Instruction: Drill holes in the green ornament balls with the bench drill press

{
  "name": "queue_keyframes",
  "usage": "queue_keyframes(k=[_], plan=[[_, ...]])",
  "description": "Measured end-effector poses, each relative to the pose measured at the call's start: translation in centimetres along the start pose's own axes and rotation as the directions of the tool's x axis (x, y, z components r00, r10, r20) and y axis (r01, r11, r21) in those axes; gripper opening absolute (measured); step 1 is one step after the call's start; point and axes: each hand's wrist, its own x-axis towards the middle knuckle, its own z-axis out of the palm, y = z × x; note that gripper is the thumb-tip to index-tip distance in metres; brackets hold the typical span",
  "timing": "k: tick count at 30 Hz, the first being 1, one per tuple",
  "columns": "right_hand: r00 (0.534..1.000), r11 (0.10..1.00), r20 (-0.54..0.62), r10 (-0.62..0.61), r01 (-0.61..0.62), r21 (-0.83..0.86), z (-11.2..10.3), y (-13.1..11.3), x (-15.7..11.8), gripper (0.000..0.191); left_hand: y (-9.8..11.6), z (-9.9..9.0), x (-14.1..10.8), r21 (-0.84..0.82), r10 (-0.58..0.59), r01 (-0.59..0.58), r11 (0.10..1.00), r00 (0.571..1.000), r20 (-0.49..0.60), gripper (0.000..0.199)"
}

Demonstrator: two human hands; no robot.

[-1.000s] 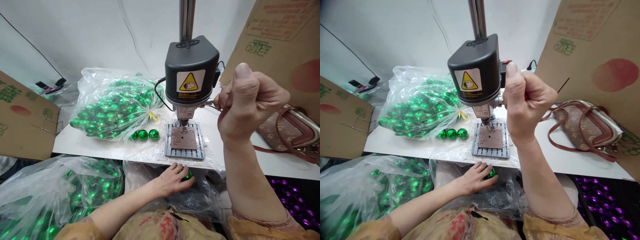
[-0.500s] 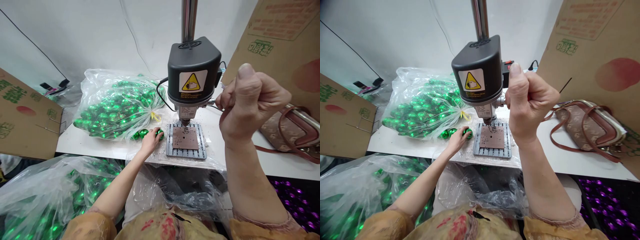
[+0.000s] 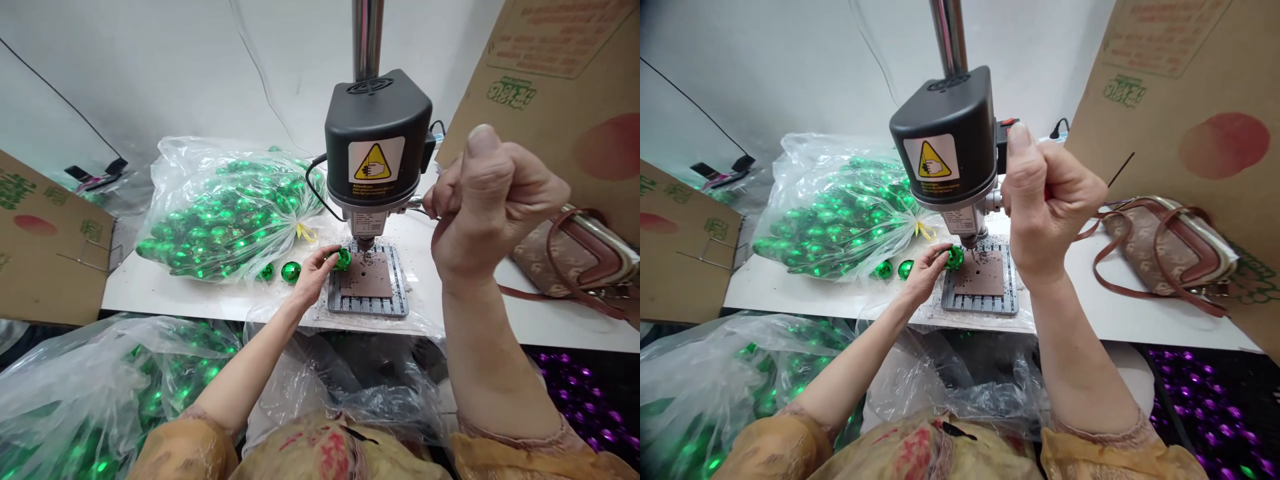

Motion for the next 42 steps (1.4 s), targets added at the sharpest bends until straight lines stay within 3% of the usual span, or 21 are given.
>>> queue_keyframes(k=[7,21,29,36,42], plan=[[1.0,0.999,0.01,-0.009,0.009,-0.032,-0.2,0.2,0.0,0.047,-2.0,1.4,0.7,0.038,0.056,-0.06,0.997,0.995,0.086,0.056],[1.0,1.0,0.023,-0.021,0.021,-0.009,-0.1,-0.1,-0.2,0.046,-3.2,2.3,0.6,0.05,0.129,-0.139,0.989,0.976,0.178,0.066],[0.998,0.997,0.051,-0.024,0.028,-0.067,-0.4,0.4,-0.3,0.048,-3.1,2.9,-0.3,0.123,0.18,-0.215,0.969,0.952,0.246,0.059],[0.999,1.0,0.025,-0.02,0.021,-0.014,-0.3,0.4,-0.1,0.047,-3.3,3.8,-0.7,0.138,0.13,-0.152,0.979,0.98,0.153,0.056],[1.0,0.998,-0.001,-0.019,0.019,-0.053,-0.3,0.3,-0.6,0.051,-3.4,3.7,-0.7,0.136,0.128,-0.15,0.979,0.979,0.162,0.056]])
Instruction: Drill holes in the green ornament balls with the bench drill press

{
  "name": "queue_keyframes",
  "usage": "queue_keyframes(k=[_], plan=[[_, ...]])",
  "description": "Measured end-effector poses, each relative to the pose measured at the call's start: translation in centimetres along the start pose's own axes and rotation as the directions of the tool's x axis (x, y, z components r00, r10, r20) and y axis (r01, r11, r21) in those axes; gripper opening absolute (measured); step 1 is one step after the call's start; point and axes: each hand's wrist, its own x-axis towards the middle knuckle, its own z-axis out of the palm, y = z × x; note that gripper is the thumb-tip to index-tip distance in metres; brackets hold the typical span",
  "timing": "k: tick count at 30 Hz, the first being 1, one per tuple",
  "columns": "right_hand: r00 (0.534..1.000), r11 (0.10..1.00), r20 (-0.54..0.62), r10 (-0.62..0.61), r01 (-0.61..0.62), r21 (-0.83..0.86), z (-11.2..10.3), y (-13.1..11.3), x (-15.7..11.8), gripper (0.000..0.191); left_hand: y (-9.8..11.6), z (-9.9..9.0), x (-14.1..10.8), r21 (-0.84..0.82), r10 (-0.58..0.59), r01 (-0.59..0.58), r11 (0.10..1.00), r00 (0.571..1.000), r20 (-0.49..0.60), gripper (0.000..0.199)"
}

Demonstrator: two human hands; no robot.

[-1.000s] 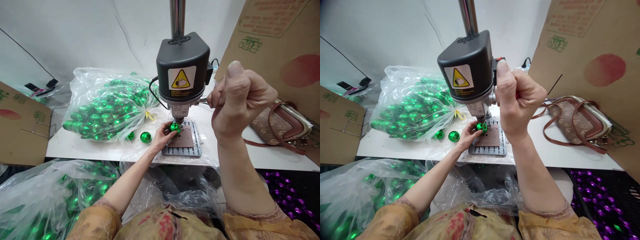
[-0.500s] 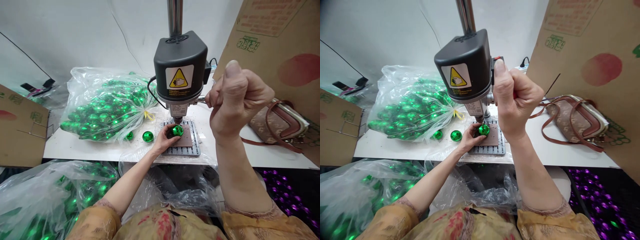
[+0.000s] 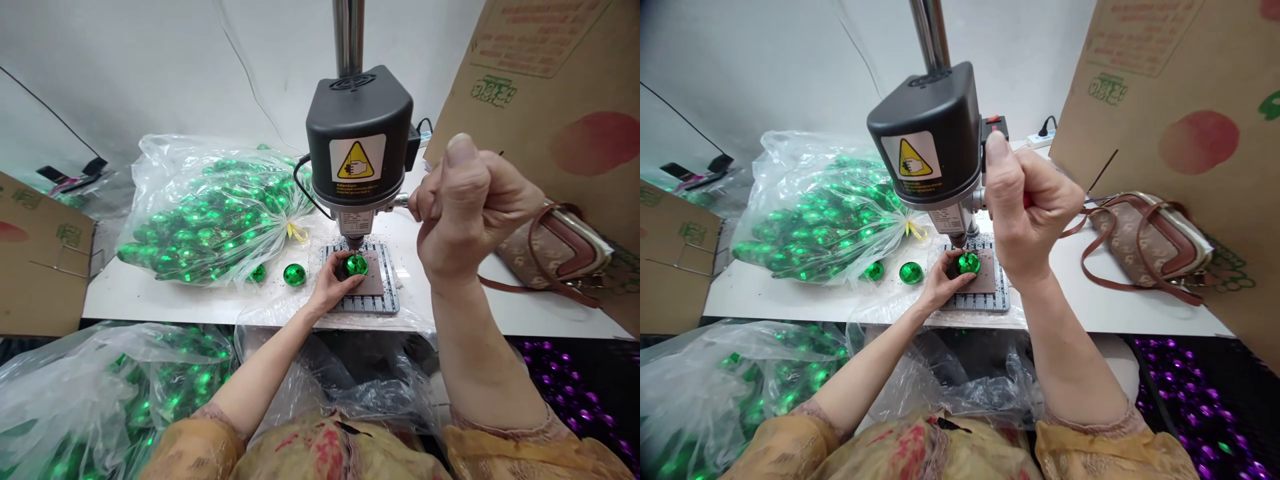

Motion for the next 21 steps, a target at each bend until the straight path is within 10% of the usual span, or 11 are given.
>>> queue_keyframes(k=[21], plan=[[0.972,0.97,-0.051,-0.227,0.231,0.071,-1.4,2.1,-2.9,0.053,0.4,0.1,-0.2,0.024,0.007,-0.007,1.0,1.0,-0.003,0.057]])
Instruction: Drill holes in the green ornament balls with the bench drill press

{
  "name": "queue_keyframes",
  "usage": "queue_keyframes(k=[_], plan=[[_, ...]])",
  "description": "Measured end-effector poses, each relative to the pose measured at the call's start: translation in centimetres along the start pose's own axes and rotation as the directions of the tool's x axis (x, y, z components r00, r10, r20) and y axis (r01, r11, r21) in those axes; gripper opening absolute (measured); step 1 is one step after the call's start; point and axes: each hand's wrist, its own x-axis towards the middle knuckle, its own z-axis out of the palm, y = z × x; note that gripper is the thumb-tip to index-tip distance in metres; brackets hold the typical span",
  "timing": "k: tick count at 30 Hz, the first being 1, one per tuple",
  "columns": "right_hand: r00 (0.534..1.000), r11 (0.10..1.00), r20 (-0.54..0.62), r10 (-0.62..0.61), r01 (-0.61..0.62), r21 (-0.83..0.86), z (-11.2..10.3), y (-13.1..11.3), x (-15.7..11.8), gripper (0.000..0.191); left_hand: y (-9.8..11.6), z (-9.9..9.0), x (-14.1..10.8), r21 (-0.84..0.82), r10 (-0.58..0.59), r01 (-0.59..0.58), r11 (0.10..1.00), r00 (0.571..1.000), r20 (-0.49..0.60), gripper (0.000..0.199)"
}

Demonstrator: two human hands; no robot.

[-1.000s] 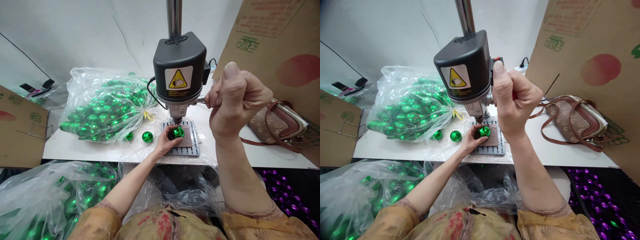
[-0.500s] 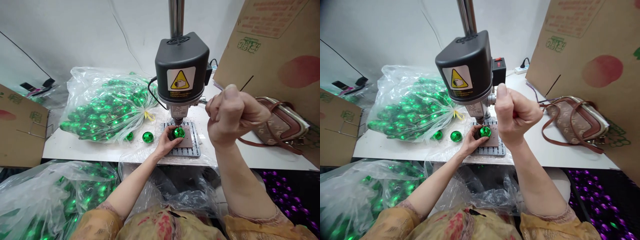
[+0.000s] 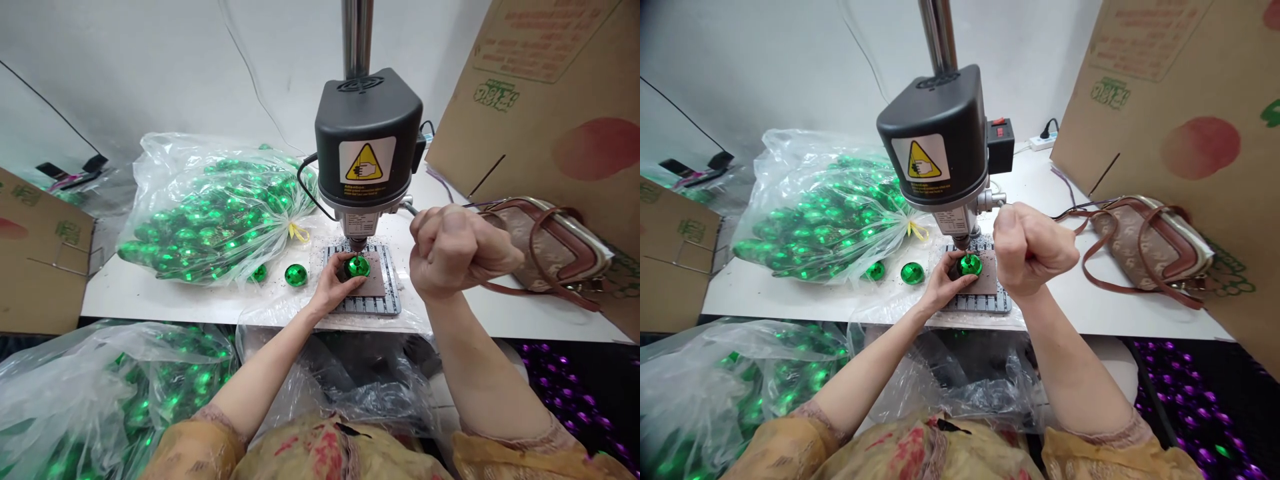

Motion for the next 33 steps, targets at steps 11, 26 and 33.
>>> queue_keyframes(k=[11,26,33], plan=[[0.992,0.999,0.115,-0.046,0.044,0.022,-1.3,0.1,-0.5,0.05,0.2,0.0,0.0,-0.007,-0.003,0.003,1.0,1.0,0.002,0.057],[0.983,0.984,0.034,0.179,-0.178,-0.025,0.6,-0.8,1.7,0.049,0.7,0.3,0.1,0.03,0.025,-0.023,0.999,0.998,-0.051,0.053],[0.957,0.961,0.086,0.276,-0.275,-0.029,2.5,-1.1,5.0,0.044,3.4,0.2,-5.8,0.348,0.235,-0.229,0.909,0.972,0.028,0.039]])
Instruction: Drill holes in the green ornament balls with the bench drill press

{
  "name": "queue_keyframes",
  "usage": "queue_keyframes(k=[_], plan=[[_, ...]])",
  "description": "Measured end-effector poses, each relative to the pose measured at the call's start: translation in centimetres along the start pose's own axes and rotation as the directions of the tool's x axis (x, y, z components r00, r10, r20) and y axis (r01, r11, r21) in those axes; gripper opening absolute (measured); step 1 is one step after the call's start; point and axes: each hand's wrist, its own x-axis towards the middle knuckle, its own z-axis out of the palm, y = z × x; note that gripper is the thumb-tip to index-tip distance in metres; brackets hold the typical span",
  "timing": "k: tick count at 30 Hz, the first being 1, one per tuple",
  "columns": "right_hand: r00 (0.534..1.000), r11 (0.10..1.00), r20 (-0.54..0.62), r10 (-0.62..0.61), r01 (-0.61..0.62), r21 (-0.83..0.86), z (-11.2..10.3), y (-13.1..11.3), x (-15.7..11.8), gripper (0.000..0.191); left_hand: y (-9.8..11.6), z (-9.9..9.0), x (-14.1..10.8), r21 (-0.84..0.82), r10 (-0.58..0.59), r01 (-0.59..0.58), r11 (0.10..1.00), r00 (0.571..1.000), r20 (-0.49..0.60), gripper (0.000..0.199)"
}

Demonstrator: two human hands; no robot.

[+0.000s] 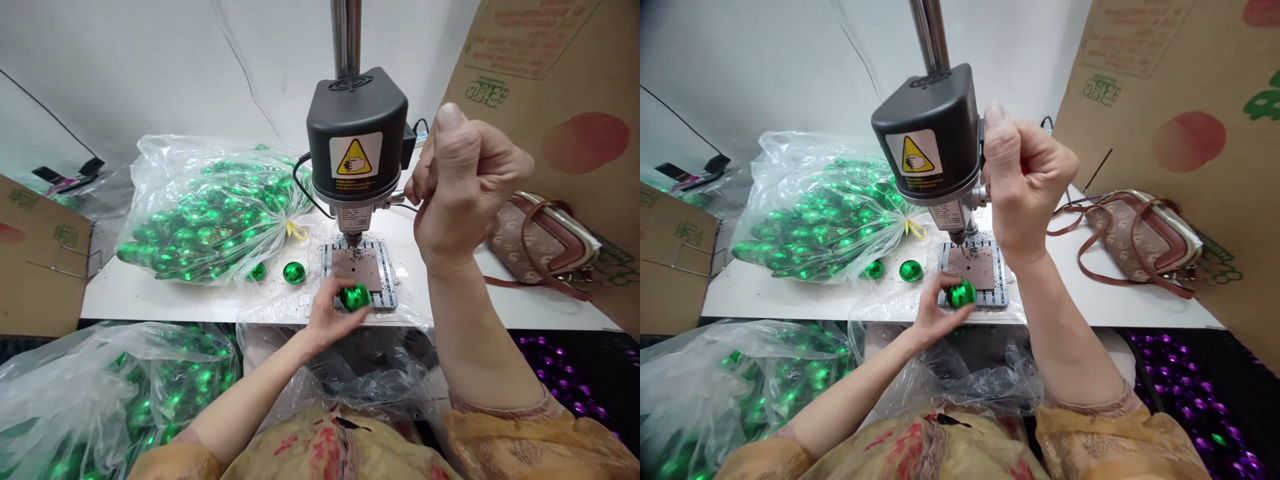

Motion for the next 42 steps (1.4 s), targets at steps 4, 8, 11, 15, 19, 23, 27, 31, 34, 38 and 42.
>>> queue_keyframes(k=[4,8,11,15,19,23,27,31,34,38,42], plan=[[1.0,1.0,-0.007,-0.006,0.006,-0.008,0.0,0.0,-0.4,0.043,-0.1,-0.8,-5.1,0.141,0.233,-0.316,0.938,0.879,0.417,0.037],[0.999,1.0,-0.025,-0.022,0.023,0.015,-0.1,0.1,-0.3,0.044,-1.9,-2.2,-6.0,0.269,0.325,-0.41,0.871,0.894,0.308,0.044],[0.999,0.999,-0.021,-0.032,0.032,0.035,0.0,0.0,-0.2,0.043,-3.1,-4.2,-3.4,0.452,0.184,-0.11,0.885,0.975,-0.124,0.027],[0.999,1.0,-0.032,-0.021,0.021,0.0,0.0,-0.2,-0.5,0.043,-4.6,-7.1,1.1,0.479,-0.199,0.37,0.796,0.907,-0.37,0.03],[0.999,1.0,-0.04,-0.011,0.01,-0.015,0.0,-0.1,-0.5,0.045,-4.9,-7.7,3.0,0.355,-0.32,0.4,0.845,0.91,-0.265,0.029],[0.999,1.0,-0.033,-0.025,0.025,0.001,-0.1,0.2,-0.5,0.045,-3.5,-5.0,3.9,-0.192,-0.364,0.335,0.923,0.92,-0.145,0.045],[0.999,1.0,-0.038,-0.03,0.03,0.003,-0.2,0.3,-0.5,0.045,-2.8,-1.9,5.1,-0.503,-0.404,0.34,0.794,0.914,-0.02,0.052],[0.999,1.0,-0.037,-0.015,0.015,0.006,-0.3,0.2,-0.5,0.045,-3.7,-0.8,5.9,-0.519,-0.369,0.304,0.799,0.929,-0.024,0.048],[0.999,0.999,-0.035,-0.019,0.02,0.032,-0.3,0.2,-0.5,0.044,-4.3,-0.4,5.9,-0.501,-0.331,0.278,0.82,0.944,-0.018,0.048],[0.999,0.999,-0.038,-0.021,0.022,0.039,-0.1,0.0,-0.6,0.044,-4.4,0.3,5.7,-0.446,-0.299,0.259,0.857,0.954,-0.021,0.047],[0.999,0.999,-0.035,-0.036,0.036,-0.002,-0.1,0.0,-0.7,0.045,-4.5,0.6,5.8,-0.346,-0.278,0.248,0.905,0.96,-0.038,0.048]])
